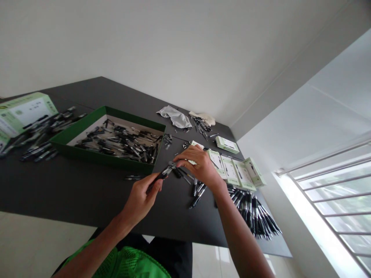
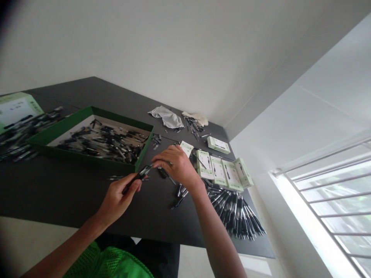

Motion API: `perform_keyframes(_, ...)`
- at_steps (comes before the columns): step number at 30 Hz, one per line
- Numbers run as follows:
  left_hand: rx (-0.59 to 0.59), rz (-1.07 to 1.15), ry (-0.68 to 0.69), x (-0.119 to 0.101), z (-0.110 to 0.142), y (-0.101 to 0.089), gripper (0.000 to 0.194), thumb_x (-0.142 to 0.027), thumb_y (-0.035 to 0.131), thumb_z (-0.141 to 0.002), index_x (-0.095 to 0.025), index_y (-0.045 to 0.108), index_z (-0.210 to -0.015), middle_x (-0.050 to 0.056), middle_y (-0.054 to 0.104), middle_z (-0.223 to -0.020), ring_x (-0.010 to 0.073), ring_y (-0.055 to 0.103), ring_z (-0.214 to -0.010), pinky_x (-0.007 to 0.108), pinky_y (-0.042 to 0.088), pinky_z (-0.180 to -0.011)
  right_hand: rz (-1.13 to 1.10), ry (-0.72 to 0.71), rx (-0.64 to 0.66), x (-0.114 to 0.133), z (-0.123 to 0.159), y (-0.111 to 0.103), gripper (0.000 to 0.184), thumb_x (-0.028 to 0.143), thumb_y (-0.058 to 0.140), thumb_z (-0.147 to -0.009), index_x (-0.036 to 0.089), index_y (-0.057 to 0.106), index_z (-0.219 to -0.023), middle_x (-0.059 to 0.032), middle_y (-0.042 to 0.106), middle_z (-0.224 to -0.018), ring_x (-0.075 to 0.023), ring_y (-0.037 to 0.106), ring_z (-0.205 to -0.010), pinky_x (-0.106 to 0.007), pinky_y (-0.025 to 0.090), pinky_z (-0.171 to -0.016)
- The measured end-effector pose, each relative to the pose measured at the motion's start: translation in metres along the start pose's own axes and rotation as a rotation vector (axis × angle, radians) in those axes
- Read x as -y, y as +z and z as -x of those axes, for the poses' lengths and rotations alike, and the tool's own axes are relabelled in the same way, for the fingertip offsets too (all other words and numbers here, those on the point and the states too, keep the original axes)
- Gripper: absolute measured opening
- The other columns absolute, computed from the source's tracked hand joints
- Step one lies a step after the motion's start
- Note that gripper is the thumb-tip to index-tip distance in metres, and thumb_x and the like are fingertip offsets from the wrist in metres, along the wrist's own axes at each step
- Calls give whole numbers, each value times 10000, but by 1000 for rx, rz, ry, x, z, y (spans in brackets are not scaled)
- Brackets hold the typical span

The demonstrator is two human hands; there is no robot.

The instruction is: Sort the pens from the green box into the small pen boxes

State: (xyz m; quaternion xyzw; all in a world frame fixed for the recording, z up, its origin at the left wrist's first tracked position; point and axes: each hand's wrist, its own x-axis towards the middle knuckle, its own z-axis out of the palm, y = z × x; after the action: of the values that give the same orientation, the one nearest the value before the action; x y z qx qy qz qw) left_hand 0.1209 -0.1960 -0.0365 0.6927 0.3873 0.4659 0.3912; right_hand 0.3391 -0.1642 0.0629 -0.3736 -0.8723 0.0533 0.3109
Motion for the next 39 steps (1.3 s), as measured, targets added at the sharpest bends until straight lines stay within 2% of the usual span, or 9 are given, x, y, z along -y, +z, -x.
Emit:
perform_keyframes(5,15,3,-12,0,1,0,282,-340,538,-1025,-139,728,-967,-21,599,-665,119,569,-563,195,424,-548,13,-33,45,0,0,9,251,393,591,-1037,222,768,-993,-33,813,-947,-199,660,-856,-368,439,-815)
perform_keyframes(10,17,15,-30,-1,1,-2,298,-364,536,-1030,-140,728,-986,-18,596,-672,120,567,-565,195,427,-548,-63,-4,-18,-3,3,5,225,373,598,-1035,233,770,-997,-34,805,-945,-197,668,-844,-371,473,-837)
perform_keyframes(16,7,16,-19,-1,0,-1,284,-346,533,-1024,-160,693,-881,-21,593,-654,114,555,-542,191,426,-538,-36,-61,36,2,3,13,224,373,610,-1028,224,777,-1036,-60,802,-940,-209,663,-847,-374,498,-813)
perform_keyframes(20,-4,-7,11,0,0,-1,298,-323,523,-1029,-180,636,-794,-25,607,-642,109,563,-528,187,428,-543,-64,-23,-12,5,4,29,245,345,569,-1052,196,764,-1046,-75,780,-920,-201,656,-845,-348,519,-789)
perform_keyframes(29,-46,-50,61,1,1,-3,236,-278,538,-1020,-178,702,-884,-12,682,-651,105,560,-483,188,429,-525,-149,163,-162,15,14,56,252,327,557,-1058,205,765,-987,-43,749,-764,-186,635,-728,-304,532,-696)
perform_keyframes(32,-66,-29,65,4,2,-1,217,-276,541,-1018,-170,718,-952,3,706,-681,119,600,-521,192,450,-540,-142,190,-179,25,13,58,252,286,525,-1069,213,766,-1065,-34,742,-743,-188,631,-729,-300,531,-708)
perform_keyframes(35,-90,-17,93,2,3,-5,213,-265,540,-1019,-160,726,-1010,5,714,-701,119,616,-536,190,465,-543,-136,162,-143,34,8,52,296,299,494,-1083,237,733,-1246,-35,756,-793,-200,638,-785,-306,532,-737)
perform_keyframes(37,-130,-60,141,-2,1,-18,209,-259,544,-1015,-161,727,-989,4,716,-712,117,627,-561,187,483,-572,-130,126,-99,38,5,44,378,348,462,-1093,247,640,-1411,-48,779,-902,-215,631,-833,-341,532,-794)
perform_keyframes(39,-231,-153,174,-8,-2,-46,234,-280,541,-1019,-164,717,-917,7,722,-743,116,637,-601,191,506,-619,-140,111,-80,38,4,37,465,405,398,-1106,254,524,-1527,-63,785,-1035,-227,619,-864,-387,522,-851)
